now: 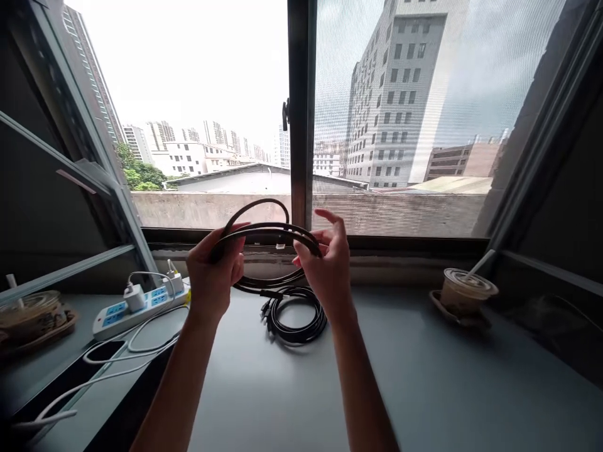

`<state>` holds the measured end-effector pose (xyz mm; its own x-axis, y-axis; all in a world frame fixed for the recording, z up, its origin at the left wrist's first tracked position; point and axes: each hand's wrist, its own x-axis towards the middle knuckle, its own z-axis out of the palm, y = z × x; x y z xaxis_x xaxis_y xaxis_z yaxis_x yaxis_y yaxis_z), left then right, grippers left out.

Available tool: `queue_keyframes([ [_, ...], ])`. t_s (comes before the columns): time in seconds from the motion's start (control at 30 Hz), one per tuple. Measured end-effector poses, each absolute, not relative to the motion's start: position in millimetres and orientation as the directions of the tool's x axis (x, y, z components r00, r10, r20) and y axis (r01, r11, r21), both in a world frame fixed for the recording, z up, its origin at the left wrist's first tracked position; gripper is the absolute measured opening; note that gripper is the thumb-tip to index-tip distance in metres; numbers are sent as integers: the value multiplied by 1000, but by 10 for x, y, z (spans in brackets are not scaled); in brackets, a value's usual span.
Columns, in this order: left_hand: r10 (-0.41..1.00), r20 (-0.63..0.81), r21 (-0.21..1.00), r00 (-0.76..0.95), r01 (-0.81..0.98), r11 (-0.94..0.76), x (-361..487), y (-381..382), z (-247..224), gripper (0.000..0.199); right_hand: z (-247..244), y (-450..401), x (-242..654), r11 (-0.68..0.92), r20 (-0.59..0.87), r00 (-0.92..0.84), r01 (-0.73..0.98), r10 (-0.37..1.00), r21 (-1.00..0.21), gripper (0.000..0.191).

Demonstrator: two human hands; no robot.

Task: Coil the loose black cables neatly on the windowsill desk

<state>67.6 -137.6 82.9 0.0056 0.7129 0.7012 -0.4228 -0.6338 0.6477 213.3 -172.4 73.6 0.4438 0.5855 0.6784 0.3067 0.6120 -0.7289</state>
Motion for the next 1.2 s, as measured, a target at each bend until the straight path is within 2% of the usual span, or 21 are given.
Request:
queue_keyframes([
  [0.1,572,818,570,57,-211,-794,556,-1541,898,26,686,-1663,2107,532,705,415,466,574,-707,58],
  [0.2,504,858,513,93,-181,-839,464,-1619,934,26,661,-1603,2074,522,739,309,549,599,-653,43],
  [0.3,525,851,519,31,-203,-830,420,-1562,917,8,671,-1609,2036,600,784,278,520,555,-608,41],
  [0.4,568,823,551,7,-252,-796,400,-1454,884,29,705,-1684,2010,632,800,270,500,536,-592,44],
  [0.57,632,757,638,164,-393,-662,397,-1358,905,61,783,-1879,1967,595,773,161,549,614,-587,22],
  [0.77,706,698,608,-119,-422,-673,437,-1340,961,68,822,-2054,1882,532,763,128,644,633,-549,22],
  [0.93,759,648,607,-54,-565,-558,417,-1384,995,69,825,-2106,1904,577,781,194,574,593,-581,24],
  [1.2,827,559,633,-54,-617,-468,510,-1329,946,70,861,-2171,1864,620,682,121,326,721,-713,28],
])
